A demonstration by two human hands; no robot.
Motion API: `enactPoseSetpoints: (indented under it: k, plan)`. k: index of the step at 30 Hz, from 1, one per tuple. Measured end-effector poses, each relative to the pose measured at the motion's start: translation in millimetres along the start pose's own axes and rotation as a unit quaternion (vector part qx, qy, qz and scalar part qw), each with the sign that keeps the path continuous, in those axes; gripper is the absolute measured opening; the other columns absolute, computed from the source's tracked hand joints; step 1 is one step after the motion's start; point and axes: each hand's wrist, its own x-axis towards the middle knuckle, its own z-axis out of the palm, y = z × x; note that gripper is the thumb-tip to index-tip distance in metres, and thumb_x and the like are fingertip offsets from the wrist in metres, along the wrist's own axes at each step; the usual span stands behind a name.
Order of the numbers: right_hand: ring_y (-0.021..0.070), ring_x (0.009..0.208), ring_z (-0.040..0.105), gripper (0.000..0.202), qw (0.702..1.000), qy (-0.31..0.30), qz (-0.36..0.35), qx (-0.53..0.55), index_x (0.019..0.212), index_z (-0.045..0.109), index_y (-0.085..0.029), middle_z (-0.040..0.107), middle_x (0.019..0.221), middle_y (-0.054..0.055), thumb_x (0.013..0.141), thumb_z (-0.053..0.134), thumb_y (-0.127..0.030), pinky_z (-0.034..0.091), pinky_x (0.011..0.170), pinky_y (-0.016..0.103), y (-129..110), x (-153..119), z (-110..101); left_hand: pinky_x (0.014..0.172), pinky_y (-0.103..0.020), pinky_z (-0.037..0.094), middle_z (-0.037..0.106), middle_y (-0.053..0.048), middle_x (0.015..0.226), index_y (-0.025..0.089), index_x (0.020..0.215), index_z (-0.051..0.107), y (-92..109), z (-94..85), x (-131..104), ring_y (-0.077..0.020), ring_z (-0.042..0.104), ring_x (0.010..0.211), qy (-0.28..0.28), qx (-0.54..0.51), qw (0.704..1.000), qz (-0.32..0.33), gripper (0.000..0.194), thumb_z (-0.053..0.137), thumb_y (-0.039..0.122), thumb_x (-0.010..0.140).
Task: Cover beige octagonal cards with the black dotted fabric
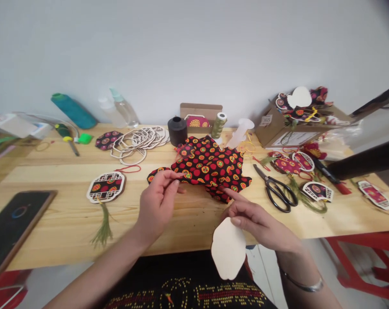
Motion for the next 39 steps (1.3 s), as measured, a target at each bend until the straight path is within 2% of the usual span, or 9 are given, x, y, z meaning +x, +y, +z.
enactPoseSetpoints:
  k: [4,9,16,21,23,26,32,36,39]
  plan:
    - [0.0240,0.146,0.012,0.015,0.999,0.028,-0.002,-0.034,0.080,0.057,-0.024,0.061,0.125,0.007,0.093,0.050,-0.030,0.028,0.111,0.047,-7,-9,-5,0.087,-0.036,0.053,0.068,-0.006,0.109,0.021,0.100,0.056,-5,-5.7,-4,-0.0170,0.065,0.095,0.029,0.069,0.996,0.055,0.011,0.049,0.023,0.091]
    - [0.0283,0.144,0.019,0.017,0.990,0.132,-0.029,-0.036,0.078,0.057,-0.023,0.026,0.157,0.002,0.092,0.052,-0.029,0.027,0.112,0.049,-13,-21,-17,0.090,-0.035,0.050,0.067,-0.005,0.109,0.021,0.103,0.056,-9,-19.9,-2,-0.0179,0.063,0.101,0.054,0.149,0.985,0.074,0.014,0.050,0.022,0.090]
    - [0.0272,0.128,0.048,0.013,0.906,0.357,-0.125,0.188,0.088,0.067,-0.026,0.043,0.147,0.003,0.089,0.058,-0.034,0.043,0.101,0.046,-2,-17,-20,0.070,-0.039,0.049,0.063,-0.002,0.065,0.022,0.071,0.059,-11,-29.2,-1,-0.0231,0.060,0.075,0.016,0.377,0.906,0.192,0.017,0.051,0.026,0.086]
    - [0.0262,0.115,0.059,0.027,0.929,0.254,-0.072,0.260,0.109,0.067,-0.025,0.057,0.135,0.009,0.090,0.055,-0.040,0.046,0.098,0.045,8,-12,-13,0.091,-0.057,0.043,0.071,-0.008,0.085,0.021,0.065,0.061,-1,-20.0,-3,-0.0321,0.056,0.097,0.022,0.417,0.862,0.288,0.017,0.063,0.028,0.080]
    - [0.0263,0.117,0.058,0.027,0.946,0.185,-0.037,0.263,0.107,0.068,-0.024,0.056,0.136,0.009,0.090,0.055,-0.041,0.046,0.098,0.045,10,-12,-12,0.097,-0.057,0.041,0.069,-0.010,0.111,0.020,0.081,0.066,1,-12.8,-5,-0.0342,0.050,0.111,-0.028,0.406,0.857,0.317,0.006,0.064,0.026,0.080]
    - [0.0262,0.123,0.054,0.024,0.974,0.115,-0.007,0.196,0.097,0.070,-0.022,0.057,0.136,0.009,0.090,0.055,-0.040,0.042,0.102,0.046,10,-13,-13,0.096,-0.056,0.044,0.059,-0.012,0.132,0.016,0.113,0.063,-3,-2.7,-7,-0.0357,0.045,0.120,-0.101,0.418,0.842,0.326,0.032,0.062,0.026,0.083]
    - [0.0223,0.098,0.063,0.029,0.994,0.043,0.029,0.097,0.093,0.070,-0.019,0.071,0.103,0.010,0.092,0.051,-0.042,0.051,0.082,0.036,7,-19,-21,0.089,-0.053,0.050,0.067,-0.015,0.118,0.014,0.094,0.066,-15,-2.8,-7,-0.0320,0.057,0.106,-0.092,0.418,0.847,0.314,0.016,0.053,0.010,0.085]
    - [0.0139,0.067,0.059,0.031,0.979,0.077,0.039,0.185,0.085,0.066,-0.018,0.067,0.078,0.005,0.089,0.054,-0.046,0.047,0.057,0.024,12,-20,-20,0.094,-0.048,0.049,0.065,-0.016,0.120,0.015,0.099,0.060,-10,-3.9,-8,-0.0265,0.061,0.106,-0.076,0.340,0.887,0.301,0.015,0.052,0.012,0.087]
    - [0.0102,0.056,0.051,0.027,0.962,0.125,0.022,0.241,0.079,0.061,-0.018,0.059,0.066,-0.001,0.087,0.060,-0.044,0.040,0.050,0.021,20,-14,-16,0.089,-0.049,0.052,0.055,-0.021,0.133,0.013,0.129,0.046,-13,1.9,-9,-0.0301,0.060,0.110,-0.070,0.388,0.882,0.259,0.045,0.057,0.024,0.087]
